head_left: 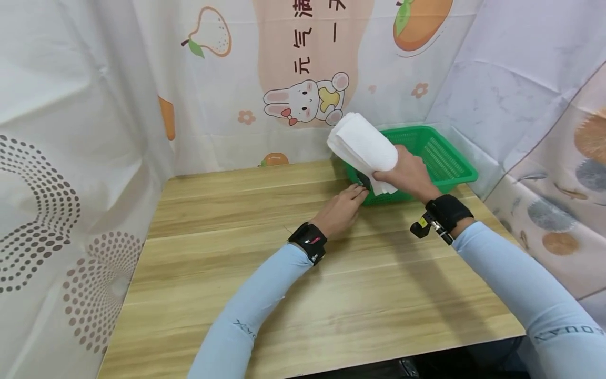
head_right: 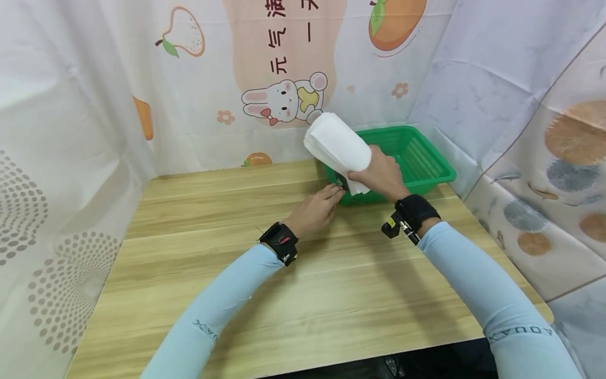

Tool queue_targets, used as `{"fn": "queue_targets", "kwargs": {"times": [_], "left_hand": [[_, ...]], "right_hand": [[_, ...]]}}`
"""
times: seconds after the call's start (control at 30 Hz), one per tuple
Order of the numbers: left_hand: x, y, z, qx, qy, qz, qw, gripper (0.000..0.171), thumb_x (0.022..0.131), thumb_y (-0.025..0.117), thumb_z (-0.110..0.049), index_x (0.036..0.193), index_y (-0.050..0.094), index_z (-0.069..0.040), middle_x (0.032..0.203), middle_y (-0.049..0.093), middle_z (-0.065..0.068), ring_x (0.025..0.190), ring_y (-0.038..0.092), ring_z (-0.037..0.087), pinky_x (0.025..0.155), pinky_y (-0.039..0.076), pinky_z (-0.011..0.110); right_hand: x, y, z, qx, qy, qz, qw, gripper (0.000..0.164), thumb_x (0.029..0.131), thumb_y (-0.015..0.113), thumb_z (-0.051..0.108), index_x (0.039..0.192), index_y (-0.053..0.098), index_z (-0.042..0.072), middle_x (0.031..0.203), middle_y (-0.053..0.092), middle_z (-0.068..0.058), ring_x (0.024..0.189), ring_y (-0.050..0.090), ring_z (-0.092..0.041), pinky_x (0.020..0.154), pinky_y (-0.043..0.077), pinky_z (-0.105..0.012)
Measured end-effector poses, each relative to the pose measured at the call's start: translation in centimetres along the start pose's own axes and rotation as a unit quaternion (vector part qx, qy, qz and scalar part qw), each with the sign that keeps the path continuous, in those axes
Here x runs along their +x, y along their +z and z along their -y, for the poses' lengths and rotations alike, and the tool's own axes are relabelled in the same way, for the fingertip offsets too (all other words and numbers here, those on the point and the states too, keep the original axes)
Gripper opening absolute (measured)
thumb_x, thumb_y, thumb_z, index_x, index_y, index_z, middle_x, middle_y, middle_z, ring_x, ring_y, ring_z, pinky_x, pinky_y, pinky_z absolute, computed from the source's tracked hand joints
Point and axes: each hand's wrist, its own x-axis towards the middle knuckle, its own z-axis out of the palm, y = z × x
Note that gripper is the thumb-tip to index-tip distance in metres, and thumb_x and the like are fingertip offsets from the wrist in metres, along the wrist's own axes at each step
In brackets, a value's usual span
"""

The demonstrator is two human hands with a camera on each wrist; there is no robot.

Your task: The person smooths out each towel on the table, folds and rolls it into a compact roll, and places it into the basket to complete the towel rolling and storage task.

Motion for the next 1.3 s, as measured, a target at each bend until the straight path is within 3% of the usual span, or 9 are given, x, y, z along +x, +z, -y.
{"fn": "queue_targets", "kwargs": {"times": [0.93, 1.3], "left_hand": [[-0.1, -0.1, -0.3, 0.011, 0.0, 0.007, 0.9999, 0.045, 0.108, 0.047, -0.01, 0.152, 0.047, -0.002, 0.155, 0.048, 0.014, 0.147, 0.04, 0.027, 0.119, 0.028, 0.03], [0.7, 0.2, -0.1, 0.025, 0.021, -0.037, 0.9988, 0.037, 0.106, 0.054, -0.01, 0.142, 0.059, -0.001, 0.142, 0.061, 0.009, 0.129, 0.054, 0.02, 0.109, 0.041, 0.024]], "right_hand": [[0.9, -2.0, -3.1, -0.008, 0.061, -0.011, 0.998, 0.083, 0.086, 0.078, 0.04, 0.145, 0.043, -0.007, 0.13, 0.053, -0.03, 0.106, 0.058, -0.046, 0.079, 0.05, -0.058], [0.9, -2.9, -4.7, -0.01, 0.074, -0.027, 0.997, 0.082, 0.085, 0.078, 0.04, 0.144, 0.044, -0.005, 0.129, 0.055, -0.029, 0.105, 0.058, -0.045, 0.076, 0.049, -0.055]]}}
